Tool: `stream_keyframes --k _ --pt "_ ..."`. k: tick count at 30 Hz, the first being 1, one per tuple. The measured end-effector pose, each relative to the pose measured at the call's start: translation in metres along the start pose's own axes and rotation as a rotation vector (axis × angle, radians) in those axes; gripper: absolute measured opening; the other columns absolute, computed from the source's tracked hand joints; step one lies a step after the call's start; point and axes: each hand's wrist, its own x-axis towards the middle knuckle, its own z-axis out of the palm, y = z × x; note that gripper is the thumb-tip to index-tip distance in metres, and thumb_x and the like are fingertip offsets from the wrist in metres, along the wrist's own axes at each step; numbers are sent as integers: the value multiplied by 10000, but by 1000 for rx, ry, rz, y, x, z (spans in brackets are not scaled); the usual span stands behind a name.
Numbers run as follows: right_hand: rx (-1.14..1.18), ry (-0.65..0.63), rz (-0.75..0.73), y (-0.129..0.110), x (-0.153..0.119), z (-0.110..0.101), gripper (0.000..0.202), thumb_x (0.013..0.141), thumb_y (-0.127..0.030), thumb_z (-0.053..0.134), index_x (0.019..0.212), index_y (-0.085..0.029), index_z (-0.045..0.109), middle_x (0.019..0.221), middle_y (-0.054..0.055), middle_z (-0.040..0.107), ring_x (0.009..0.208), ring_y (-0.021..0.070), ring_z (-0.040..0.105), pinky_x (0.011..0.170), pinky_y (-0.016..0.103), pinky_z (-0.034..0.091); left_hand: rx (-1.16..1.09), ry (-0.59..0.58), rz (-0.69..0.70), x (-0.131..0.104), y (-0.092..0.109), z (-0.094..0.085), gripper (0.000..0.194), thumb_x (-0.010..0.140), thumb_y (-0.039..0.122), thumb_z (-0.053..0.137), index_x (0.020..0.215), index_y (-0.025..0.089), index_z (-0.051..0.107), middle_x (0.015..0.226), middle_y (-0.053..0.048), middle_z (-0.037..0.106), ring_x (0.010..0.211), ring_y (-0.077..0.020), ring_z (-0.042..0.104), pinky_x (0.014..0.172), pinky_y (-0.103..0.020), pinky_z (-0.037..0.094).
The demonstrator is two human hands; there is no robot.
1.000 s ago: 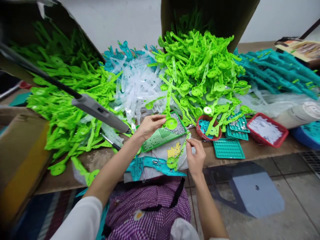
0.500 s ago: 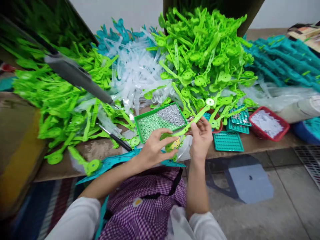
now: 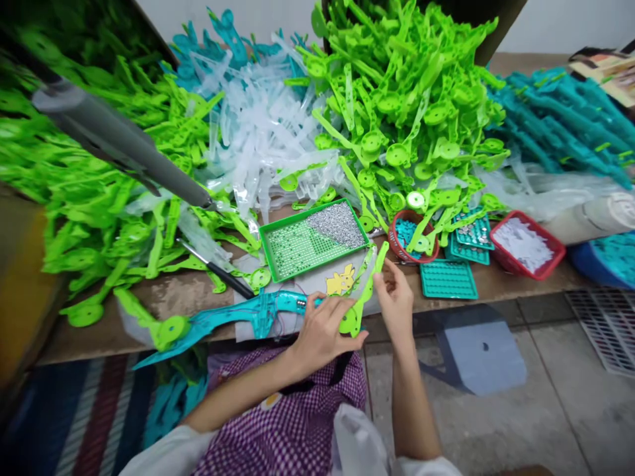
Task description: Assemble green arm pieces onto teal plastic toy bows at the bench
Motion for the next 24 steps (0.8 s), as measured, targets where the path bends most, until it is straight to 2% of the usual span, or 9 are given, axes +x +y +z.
stream_keyframes --k 4,6,9,12,14,19,24 --pt "-60 151 2 10 -19 -16 327 823 -397 616 1062 -177 658 952 73 698 828 192 641 721 333 523 -100 7 165 -34 -4 -17 529 745 473 641 1178 182 556 924 -81 719 839 -228 670 847 -424 425" --pt "-118 153 -36 16 -23 -18 248 819 -379 626 952 -177 679 886 55 683 807 190 633 728 336 512 -170 33 259 -53 -10 -26 585 715 485 640 1202 180 534 854 -65 718 790 -214 674 800 -399 445" --pt "-279 -34 -230 17 -18 -11 165 823 -337 625 886 -201 695 943 62 644 907 204 612 813 366 479 -200 63 306 -68 -19 -33 618 679 451 653 1211 167 517 851 -71 719 821 -225 683 805 -403 457" --pt "-496 -269 -433 6 -7 2 131 825 -296 606 893 -232 699 1046 71 620 1006 226 585 876 405 411 -205 84 282 -67 -24 -34 629 661 437 664 1211 172 512 902 -84 722 873 -239 686 832 -413 462" --pt "-635 -400 -485 -3 -2 10 120 813 -262 595 887 -235 685 1107 71 615 1066 244 563 903 424 353 -218 102 265 -63 -23 -32 624 667 443 652 1215 181 504 896 -77 719 873 -235 686 834 -411 462" --pt "-816 -626 -368 -18 7 19 124 791 -246 562 888 -230 638 1204 78 593 1131 269 515 915 448 258 -238 89 277 -62 -21 -26 619 669 432 648 1208 168 493 877 -67 705 857 -221 677 825 -396 450" --pt "-855 -775 -299 -22 22 25 128 817 -265 541 904 -255 635 1175 46 590 1134 258 504 892 450 257 -250 45 246 -67 -24 -23 615 681 442 644 1213 173 491 919 -78 704 898 -226 668 862 -405 434"
